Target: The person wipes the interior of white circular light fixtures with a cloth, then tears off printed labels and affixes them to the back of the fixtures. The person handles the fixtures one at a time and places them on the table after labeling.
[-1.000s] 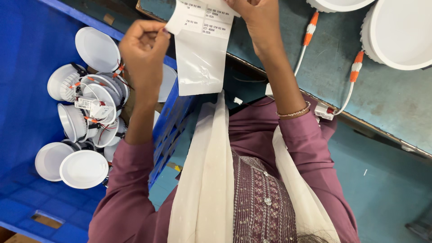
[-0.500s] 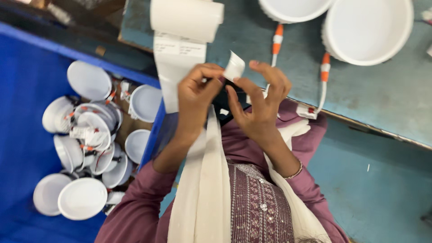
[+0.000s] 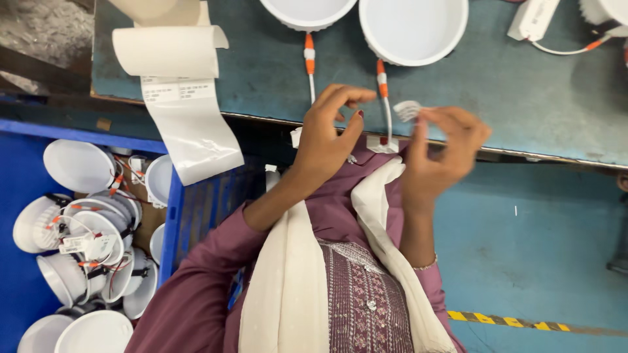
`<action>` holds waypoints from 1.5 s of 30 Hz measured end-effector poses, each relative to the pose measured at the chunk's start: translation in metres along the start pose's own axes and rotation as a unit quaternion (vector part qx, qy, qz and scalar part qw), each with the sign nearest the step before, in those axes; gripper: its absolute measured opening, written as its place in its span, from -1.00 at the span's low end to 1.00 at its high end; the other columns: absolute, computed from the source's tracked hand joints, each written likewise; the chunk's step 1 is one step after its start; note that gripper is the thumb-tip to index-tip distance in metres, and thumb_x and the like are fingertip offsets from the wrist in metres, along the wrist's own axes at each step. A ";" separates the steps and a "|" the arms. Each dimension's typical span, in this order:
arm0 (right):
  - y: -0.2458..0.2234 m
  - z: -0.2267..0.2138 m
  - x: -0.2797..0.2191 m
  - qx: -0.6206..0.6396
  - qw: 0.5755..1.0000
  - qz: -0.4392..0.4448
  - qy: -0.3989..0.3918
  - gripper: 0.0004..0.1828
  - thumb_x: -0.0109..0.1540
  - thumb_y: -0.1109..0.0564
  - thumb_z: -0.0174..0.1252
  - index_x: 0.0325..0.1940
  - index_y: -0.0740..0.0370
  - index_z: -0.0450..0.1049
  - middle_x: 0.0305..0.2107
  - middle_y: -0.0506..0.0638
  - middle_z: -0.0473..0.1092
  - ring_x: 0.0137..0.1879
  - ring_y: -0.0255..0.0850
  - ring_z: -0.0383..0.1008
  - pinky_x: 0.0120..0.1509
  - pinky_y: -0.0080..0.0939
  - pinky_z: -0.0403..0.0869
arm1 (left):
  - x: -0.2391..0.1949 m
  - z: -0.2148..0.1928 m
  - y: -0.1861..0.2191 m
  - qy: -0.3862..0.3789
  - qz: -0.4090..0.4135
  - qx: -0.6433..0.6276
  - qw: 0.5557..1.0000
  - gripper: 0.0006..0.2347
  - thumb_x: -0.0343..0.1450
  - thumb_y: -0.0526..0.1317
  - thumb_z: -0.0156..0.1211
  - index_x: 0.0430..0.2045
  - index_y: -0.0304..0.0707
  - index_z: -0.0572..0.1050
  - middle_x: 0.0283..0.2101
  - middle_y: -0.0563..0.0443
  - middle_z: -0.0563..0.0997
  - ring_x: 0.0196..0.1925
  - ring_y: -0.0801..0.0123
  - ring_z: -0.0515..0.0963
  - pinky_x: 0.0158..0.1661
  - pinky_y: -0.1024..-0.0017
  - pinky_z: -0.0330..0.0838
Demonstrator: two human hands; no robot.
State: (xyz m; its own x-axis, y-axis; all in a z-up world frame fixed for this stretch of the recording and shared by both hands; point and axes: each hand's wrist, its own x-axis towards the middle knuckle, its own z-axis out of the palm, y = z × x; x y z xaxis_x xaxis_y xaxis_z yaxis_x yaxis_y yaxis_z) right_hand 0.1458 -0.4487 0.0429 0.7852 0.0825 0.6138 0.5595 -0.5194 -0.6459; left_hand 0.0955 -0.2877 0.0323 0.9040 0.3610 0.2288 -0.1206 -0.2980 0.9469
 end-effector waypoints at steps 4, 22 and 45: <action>0.035 -0.030 0.006 0.245 0.948 0.190 0.066 -0.91 0.36 0.34 0.25 -0.06 0.29 0.53 -0.10 -0.07 0.43 -0.09 -0.36 0.37 0.03 -0.36 0.33 | 0.019 0.028 -0.017 -0.028 0.120 0.224 0.967 -0.48 0.21 -0.57 0.06 0.09 -0.27 0.57 0.15 -0.25 0.41 0.23 0.02 0.38 0.10 0.20 0.32; 0.115 -0.110 -0.008 0.394 0.865 0.230 0.209 -0.93 0.40 0.29 0.18 -0.04 0.35 0.50 -0.17 -0.02 0.45 -0.06 -0.34 0.45 0.07 -0.36 0.45 | 0.096 0.041 -0.016 -0.222 0.423 0.211 0.853 -0.91 0.35 -0.33 0.34 -0.35 -0.25 0.57 -0.18 0.04 0.59 -0.02 0.19 0.56 -0.01 0.26 0.41; 0.150 -0.171 -0.066 0.368 0.852 0.262 0.264 -0.93 0.39 0.26 0.22 -0.06 0.31 0.50 -0.21 -0.01 0.45 -0.08 -0.30 0.47 0.09 -0.27 0.46 | 0.124 0.087 0.055 -0.294 0.037 -0.253 0.921 -0.86 0.56 -0.25 0.19 -0.23 -0.36 0.39 -0.26 -0.08 0.67 -0.24 0.39 0.74 -0.30 0.44 0.63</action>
State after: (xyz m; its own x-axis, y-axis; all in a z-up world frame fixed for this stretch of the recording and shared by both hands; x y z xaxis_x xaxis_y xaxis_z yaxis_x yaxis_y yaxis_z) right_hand 0.1324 -0.6777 -0.0170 0.8581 -0.4923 0.1459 0.3359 0.3235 -0.8846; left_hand 0.2368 -0.3364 0.0932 0.9333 -0.2286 0.2768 -0.2327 0.2018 0.9514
